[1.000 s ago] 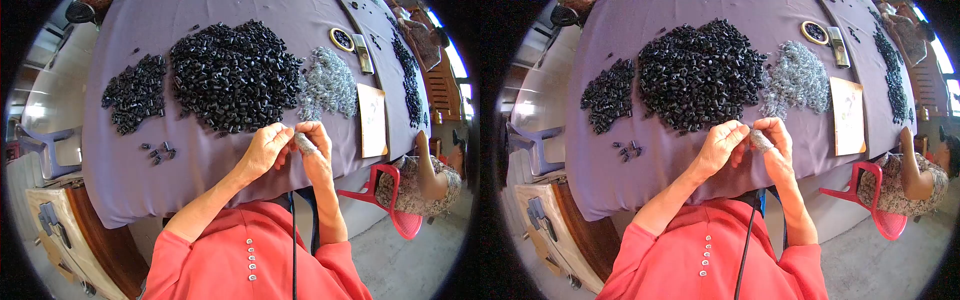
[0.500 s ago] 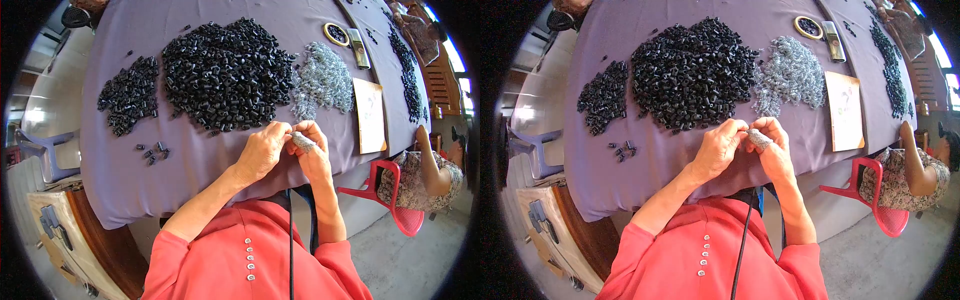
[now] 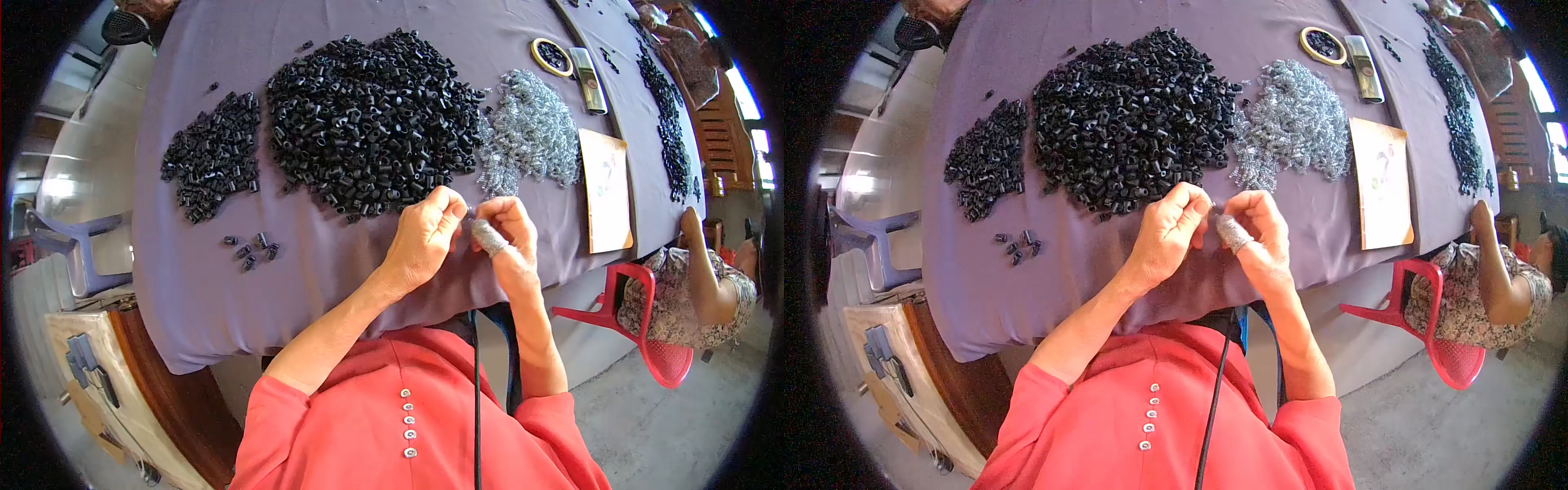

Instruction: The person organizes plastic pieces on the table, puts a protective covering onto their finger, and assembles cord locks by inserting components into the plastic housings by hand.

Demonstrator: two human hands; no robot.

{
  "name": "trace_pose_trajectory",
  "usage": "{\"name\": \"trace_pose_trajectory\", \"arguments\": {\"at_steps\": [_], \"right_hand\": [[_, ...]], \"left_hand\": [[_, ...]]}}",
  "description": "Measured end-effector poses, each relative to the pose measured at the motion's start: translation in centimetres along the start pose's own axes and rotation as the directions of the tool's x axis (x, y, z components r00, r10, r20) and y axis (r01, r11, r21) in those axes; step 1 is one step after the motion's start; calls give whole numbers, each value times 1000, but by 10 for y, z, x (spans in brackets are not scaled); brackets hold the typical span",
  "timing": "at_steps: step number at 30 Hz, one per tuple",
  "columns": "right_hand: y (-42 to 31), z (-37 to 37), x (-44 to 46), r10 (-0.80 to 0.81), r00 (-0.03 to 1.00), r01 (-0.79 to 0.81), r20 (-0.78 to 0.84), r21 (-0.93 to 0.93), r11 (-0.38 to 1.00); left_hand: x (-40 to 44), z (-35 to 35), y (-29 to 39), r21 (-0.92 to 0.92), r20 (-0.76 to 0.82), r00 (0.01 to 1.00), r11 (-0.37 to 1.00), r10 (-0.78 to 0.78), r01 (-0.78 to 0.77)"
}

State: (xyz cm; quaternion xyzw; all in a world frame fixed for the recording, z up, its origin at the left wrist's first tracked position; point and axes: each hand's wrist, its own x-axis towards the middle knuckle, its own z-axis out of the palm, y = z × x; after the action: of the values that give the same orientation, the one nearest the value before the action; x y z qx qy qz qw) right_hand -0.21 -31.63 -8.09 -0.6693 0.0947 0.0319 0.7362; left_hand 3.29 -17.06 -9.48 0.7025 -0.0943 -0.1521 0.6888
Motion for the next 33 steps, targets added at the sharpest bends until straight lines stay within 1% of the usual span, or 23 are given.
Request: {"name": "trace_pose_trajectory", "arguments": {"at_steps": [1, 3, 4, 5, 8, 10, 11, 13, 15, 16, 19, 20, 23, 24, 27, 28, 30, 31, 33], "right_hand": [[-2, -3, 2, -23, 999, 20, -29, -97, 995], [-6, -5, 9, -88, 991, 70, -97, -180, 981], [-6, -6, 14, -177, 978, 142, -114, -262, 955], [-5, -8, 18, -264, 956, 209, -123, -344, 916], [1, -14, 22, -354, 924, 221, -142, -560, 799], [-1, -11, 13, -352, 931, 238, -95, -572, 785], [-4, -9, 6, -349, 934, 245, -73, -579, 777], [-7, -3, -6, -294, 956, 254, 1, -509, 822], [-2, 1, -10, -304, 952, 292, 50, -461, 838], [3, 1, -12, -306, 951, 293, 37, -418, 860], [0, 4, -14, -255, 967, 249, 19, -300, 921], [2, 4, -12, -284, 958, 279, 36, -336, 900], [-3, 5, -12, -284, 956, 288, 69, -384, 877], [-2, 5, -11, -275, 960, 277, 62, -377, 884], [2, 1, -11, -226, 974, 217, 12, -339, 915], [2, 0, -11, -195, 981, 181, -15, -312, 933], [1, 1, -11, -153, 987, 137, -44, -251, 958], [1, 1, -11, -159, 986, 146, -41, -225, 963], [2, 0, -9, -176, 984, 167, -39, -173, 971]], "left_hand": [[0, 0, -1, 1, 0, 1000, 1000, 2, -2], [0, 0, -2, 40, 4, 999, 999, 34, -34], [0, 0, -2, 59, 7, 999, 997, 51, -51], [0, 0, -1, 44, 15, 999, 998, 35, -35], [-2, -2, 2, 5, 32, 999, 1000, 3, -3], [-2, -2, 1, -17, 30, 1000, 1000, 6, -6], [-2, -1, -1, 6, 22, 999, 999, 38, -38], [-2, 1, -3, 53, 6, 994, 993, 105, -105], [-2, 1, 0, 110, 30, 978, 972, 205, -207], [-4, 1, 1, 142, 43, 967, 957, 250, -254], [-5, -1, 2, 110, 60, 977, 971, 207, -212], [-5, -1, 0, 118, 54, 974, 967, 221, -226], [-11, -2, 3, 97, 34, 979, 974, 200, -203], [-13, -4, 5, 124, 45, 983, 975, 178, -183], [-21, -10, 3, 245, 9, 961, 931, 276, -270], [-23, -15, 6, 323, -50, 949, 904, 312, -281], [-28, -31, 16, 474, -152, 907, 834, 392, -281], [-29, -41, 20, 525, -186, 905, 817, 382, -237], [-27, -61, 19, 616, -236, 861, 755, 451, -227]]}}
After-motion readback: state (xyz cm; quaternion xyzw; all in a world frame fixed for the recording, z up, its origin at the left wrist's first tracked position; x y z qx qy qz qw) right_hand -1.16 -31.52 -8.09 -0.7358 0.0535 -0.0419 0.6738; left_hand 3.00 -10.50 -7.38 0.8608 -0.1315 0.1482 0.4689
